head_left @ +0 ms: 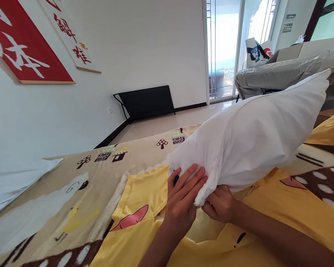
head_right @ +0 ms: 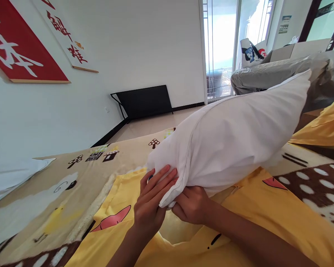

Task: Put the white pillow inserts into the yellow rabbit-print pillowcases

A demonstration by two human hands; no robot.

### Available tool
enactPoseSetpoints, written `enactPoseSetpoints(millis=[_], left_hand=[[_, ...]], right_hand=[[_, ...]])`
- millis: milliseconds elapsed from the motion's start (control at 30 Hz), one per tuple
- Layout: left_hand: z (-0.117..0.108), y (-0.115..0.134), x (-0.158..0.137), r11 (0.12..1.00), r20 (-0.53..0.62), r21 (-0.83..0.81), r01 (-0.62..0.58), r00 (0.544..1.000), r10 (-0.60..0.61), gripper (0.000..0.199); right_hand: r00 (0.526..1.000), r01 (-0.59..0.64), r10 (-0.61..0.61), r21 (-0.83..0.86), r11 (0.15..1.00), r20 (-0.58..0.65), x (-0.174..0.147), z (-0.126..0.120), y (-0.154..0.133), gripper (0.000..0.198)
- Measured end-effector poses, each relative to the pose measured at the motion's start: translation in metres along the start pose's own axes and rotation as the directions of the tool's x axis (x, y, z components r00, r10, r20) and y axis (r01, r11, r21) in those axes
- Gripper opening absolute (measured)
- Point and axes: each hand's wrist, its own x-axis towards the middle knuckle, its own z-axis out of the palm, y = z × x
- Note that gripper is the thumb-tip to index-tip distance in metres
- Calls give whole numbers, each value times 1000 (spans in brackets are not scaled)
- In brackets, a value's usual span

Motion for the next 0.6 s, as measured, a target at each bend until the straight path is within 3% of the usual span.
enactPoseSetpoints(millis=[267, 400, 600], left_hand=[[11, -11, -5, 983, -93, -81, 164, 981, -172, 32], [15, -15, -9, 952, -66, -170, 255, 961, -269, 31], [19, -13, -12, 935, 22, -222, 278, 960, -280, 34]], right_hand=[[989, 91, -85, -46, 995, 118, -2, 0, 16, 19], [994, 56, -51, -52, 997, 91, 0, -1, 22, 19], [997, 22, -19, -35, 999, 71, -9, 1, 27, 16]])
